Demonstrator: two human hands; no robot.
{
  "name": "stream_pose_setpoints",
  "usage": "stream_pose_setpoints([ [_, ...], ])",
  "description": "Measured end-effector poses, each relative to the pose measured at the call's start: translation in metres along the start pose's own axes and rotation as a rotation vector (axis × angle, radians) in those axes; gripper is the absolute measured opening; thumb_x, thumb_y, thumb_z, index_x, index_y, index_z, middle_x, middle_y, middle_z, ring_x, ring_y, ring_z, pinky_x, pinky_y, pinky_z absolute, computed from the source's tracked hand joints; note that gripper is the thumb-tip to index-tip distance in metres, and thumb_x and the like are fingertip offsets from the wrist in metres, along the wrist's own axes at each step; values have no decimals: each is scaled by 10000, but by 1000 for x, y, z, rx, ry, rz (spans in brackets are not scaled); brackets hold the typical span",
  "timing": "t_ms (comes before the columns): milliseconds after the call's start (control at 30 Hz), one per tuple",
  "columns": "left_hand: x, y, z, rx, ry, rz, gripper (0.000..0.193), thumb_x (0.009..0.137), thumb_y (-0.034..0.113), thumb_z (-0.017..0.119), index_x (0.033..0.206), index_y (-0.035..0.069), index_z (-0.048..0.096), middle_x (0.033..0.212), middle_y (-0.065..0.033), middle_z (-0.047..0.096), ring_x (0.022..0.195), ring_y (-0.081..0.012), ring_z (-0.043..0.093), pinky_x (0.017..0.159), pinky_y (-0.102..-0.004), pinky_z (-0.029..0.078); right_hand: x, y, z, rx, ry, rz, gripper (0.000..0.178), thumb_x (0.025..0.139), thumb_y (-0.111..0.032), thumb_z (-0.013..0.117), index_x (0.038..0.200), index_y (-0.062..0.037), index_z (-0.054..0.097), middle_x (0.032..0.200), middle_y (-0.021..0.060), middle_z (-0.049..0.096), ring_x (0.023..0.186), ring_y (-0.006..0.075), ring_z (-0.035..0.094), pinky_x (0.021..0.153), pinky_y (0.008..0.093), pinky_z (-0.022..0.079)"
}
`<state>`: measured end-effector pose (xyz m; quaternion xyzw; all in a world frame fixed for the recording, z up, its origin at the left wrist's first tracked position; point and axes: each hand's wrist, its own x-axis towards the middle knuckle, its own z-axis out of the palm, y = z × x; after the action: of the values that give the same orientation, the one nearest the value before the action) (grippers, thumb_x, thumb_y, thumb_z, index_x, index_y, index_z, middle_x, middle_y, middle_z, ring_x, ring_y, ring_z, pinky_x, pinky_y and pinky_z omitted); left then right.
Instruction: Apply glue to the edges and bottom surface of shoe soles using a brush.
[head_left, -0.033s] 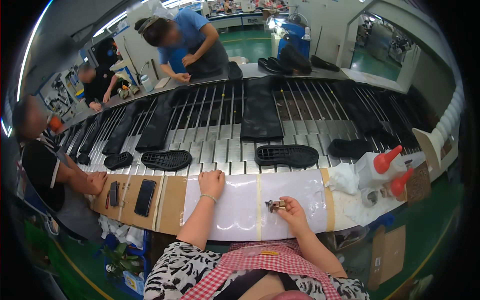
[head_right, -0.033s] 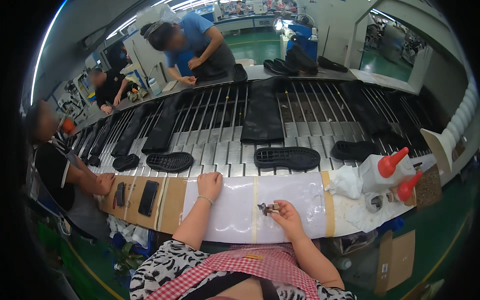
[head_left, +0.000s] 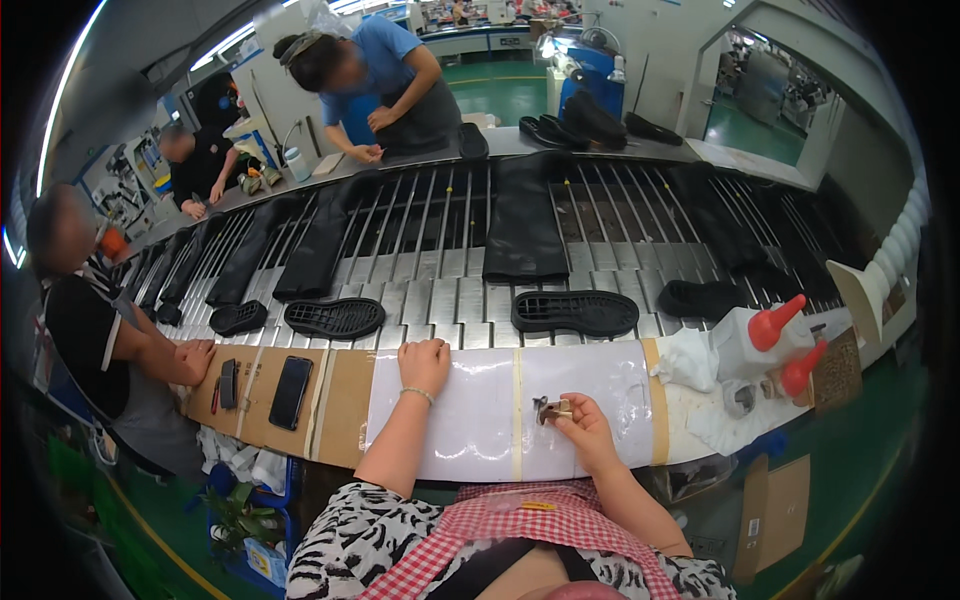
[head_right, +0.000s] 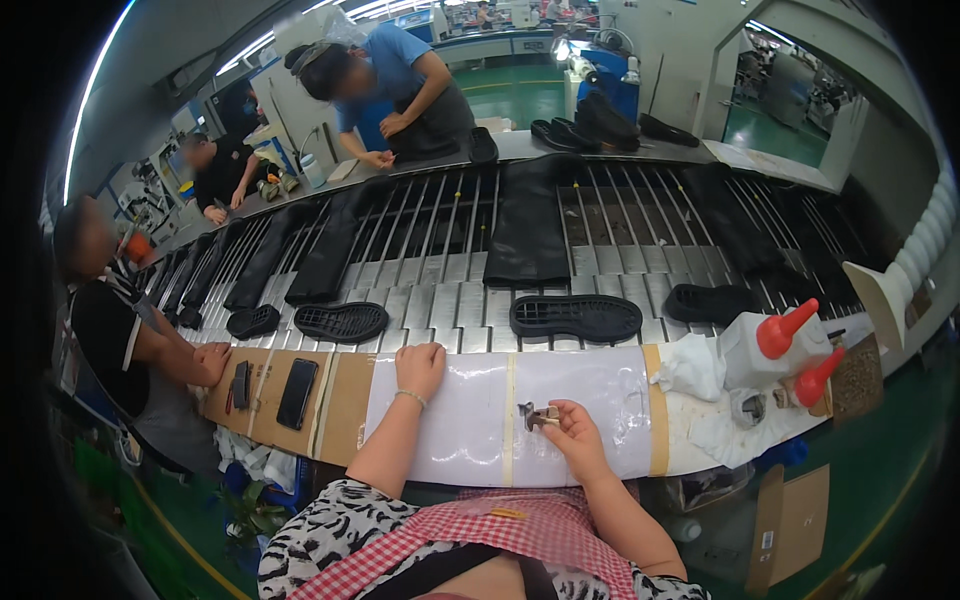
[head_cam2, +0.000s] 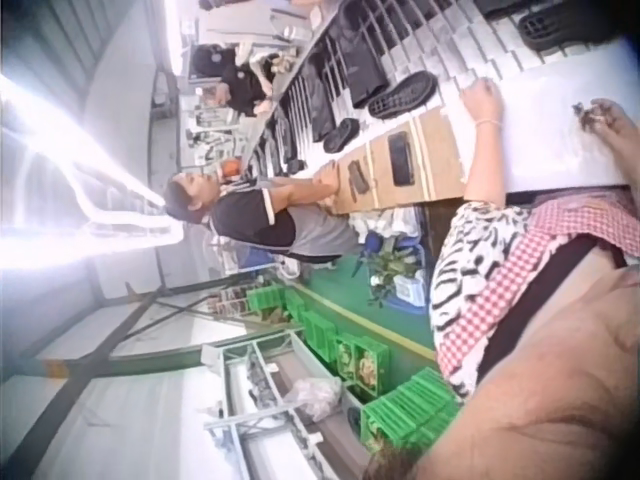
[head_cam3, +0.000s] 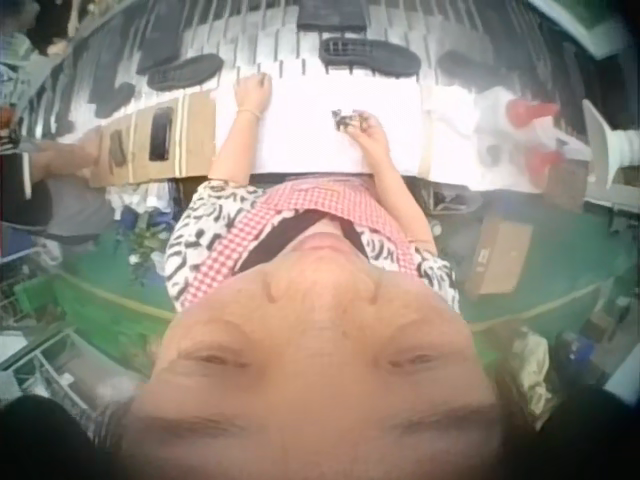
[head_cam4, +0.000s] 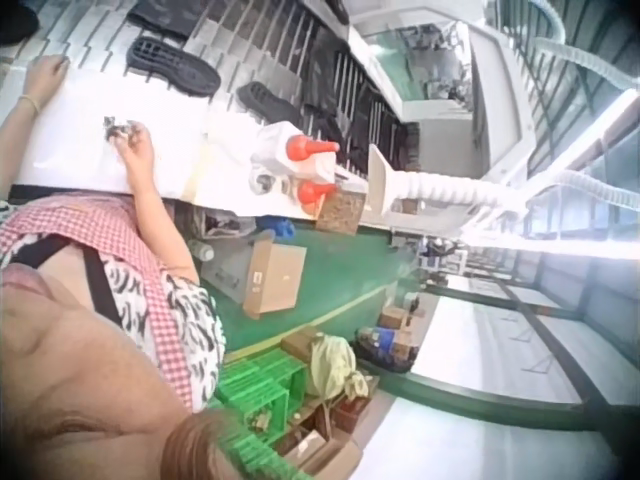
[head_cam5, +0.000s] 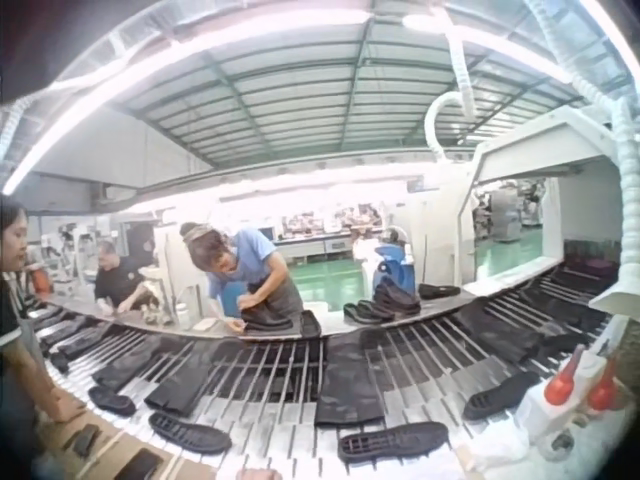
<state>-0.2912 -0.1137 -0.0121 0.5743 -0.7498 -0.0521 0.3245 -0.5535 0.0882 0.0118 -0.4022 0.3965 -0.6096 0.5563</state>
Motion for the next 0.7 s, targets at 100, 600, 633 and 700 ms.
stream_pose_setpoints([
  [100,1,-5,1,7,-13,-4,256,888,254,548,880,81,737,831,-116,698,864,-304,617,966,-448,368,1,7,-2,-13,14,1,353,922,-40,587,1237,-8,431,1143,138,617,1015,188,623,898,313,506],
  [600,-4,-7,1,0,28,-3,243,884,249,556,864,77,726,838,-75,693,872,-273,600,948,-440,363,-3,12,-7,-23,-9,1,295,944,-133,578,1193,-51,444,1011,112,643,871,195,639,804,352,528],
  [633,-4,-7,0,-1,28,-1,242,883,249,557,864,76,725,837,-75,693,869,-273,600,948,-440,362,-3,13,-8,-22,-9,-2,295,943,-134,580,1192,-51,445,1010,112,643,872,195,639,804,352,528],
  [700,-4,-6,0,-1,28,3,239,882,248,559,865,76,724,833,-74,692,865,-275,599,949,-438,362,-4,13,-8,-26,-9,-5,296,944,-139,581,1192,-54,445,1010,111,642,872,194,637,802,353,526],
])
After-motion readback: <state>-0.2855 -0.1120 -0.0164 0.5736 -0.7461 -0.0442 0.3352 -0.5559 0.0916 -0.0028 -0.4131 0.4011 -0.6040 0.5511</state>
